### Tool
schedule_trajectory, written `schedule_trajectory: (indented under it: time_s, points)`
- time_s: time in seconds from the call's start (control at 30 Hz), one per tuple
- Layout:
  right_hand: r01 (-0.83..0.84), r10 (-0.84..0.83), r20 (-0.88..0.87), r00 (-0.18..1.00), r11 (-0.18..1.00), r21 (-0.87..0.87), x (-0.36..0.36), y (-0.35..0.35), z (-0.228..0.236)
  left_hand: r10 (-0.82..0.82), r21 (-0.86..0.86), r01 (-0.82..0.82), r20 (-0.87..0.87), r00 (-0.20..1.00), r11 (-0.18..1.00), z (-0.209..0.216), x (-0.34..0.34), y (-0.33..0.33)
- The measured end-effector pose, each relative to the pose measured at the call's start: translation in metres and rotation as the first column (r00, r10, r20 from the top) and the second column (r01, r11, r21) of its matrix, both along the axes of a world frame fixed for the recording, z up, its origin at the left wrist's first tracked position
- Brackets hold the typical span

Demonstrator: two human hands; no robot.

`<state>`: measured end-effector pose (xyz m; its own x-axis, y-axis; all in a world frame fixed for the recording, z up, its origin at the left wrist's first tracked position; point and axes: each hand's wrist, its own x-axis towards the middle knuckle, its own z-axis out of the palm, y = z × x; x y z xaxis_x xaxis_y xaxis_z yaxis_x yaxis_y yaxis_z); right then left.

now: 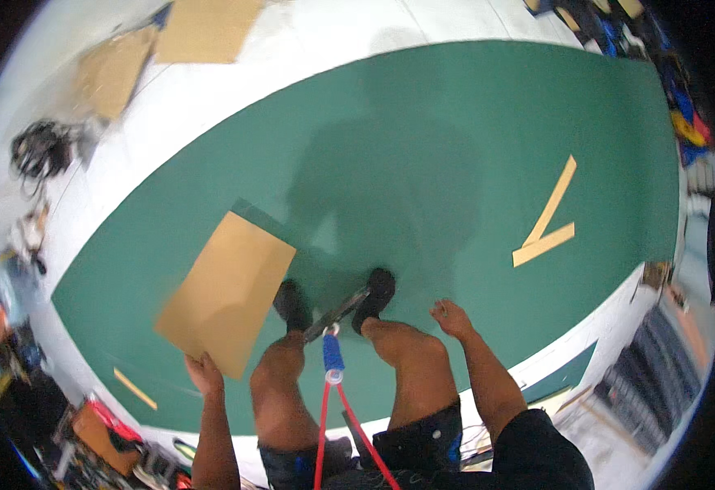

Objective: The person cuts a rectangular piece of beige paper into smaller strips using a small knife. They repeatedly position the paper, cut along the edges, and set the cut strips aside on the green mat.

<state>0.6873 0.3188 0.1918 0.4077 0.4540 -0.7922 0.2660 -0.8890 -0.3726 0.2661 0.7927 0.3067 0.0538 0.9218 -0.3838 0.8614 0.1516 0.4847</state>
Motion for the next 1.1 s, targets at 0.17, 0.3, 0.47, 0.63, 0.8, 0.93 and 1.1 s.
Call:
schedule_trajectory:
  time_s: [0.17, 0.3, 0.47, 0.63, 0.8, 0.93, 1.1]
  points:
    - [0.335, -0.353, -0.124, 0.927, 0.931, -0.147, -0.037, -0.043, 0.106, 0.138, 0.145, -0.137, 0.004, 0.990, 0.980, 0.129, -0.055, -0.089]
    - [0.413, -0.429, -0.208, 0.879, 0.903, -0.118, -0.041, -0.084, 0.159, 0.252, 0.142, -0.247, -0.014, 0.968, 0.958, 0.177, -0.057, -0.153]
    - [0.428, -0.448, -0.235, 0.863, 0.894, -0.133, -0.044, -0.085, 0.224, 0.198, 0.192, -0.176, -0.101, 0.975, 0.965, 0.235, -0.060, -0.207]
    - [0.357, -0.372, -0.204, 0.905, 0.928, -0.111, -0.064, -0.076, 0.269, 0.300, 0.124, -0.314, 0.120, 0.946, 0.941, 0.251, -0.074, -0.238]
    - [0.305, -0.294, -0.127, 0.947, 0.949, 0.076, -0.101, -0.095, 0.281, 0.293, 0.070, -0.320, 0.256, 0.921, 0.945, 0.274, -0.117, -0.290]
    - [-0.007, -0.038, 0.136, 0.990, 0.948, 0.318, -0.110, -0.097, 0.292, 0.366, -0.047, -0.391, 0.468, 0.805, 0.919, 0.258, -0.201, -0.354]
    - [-0.122, 0.012, 0.242, 0.970, 0.888, 0.442, -0.139, -0.066, 0.350, 0.438, -0.152, -0.458, 0.650, 0.621, 0.876, 0.327, -0.256, -0.415]
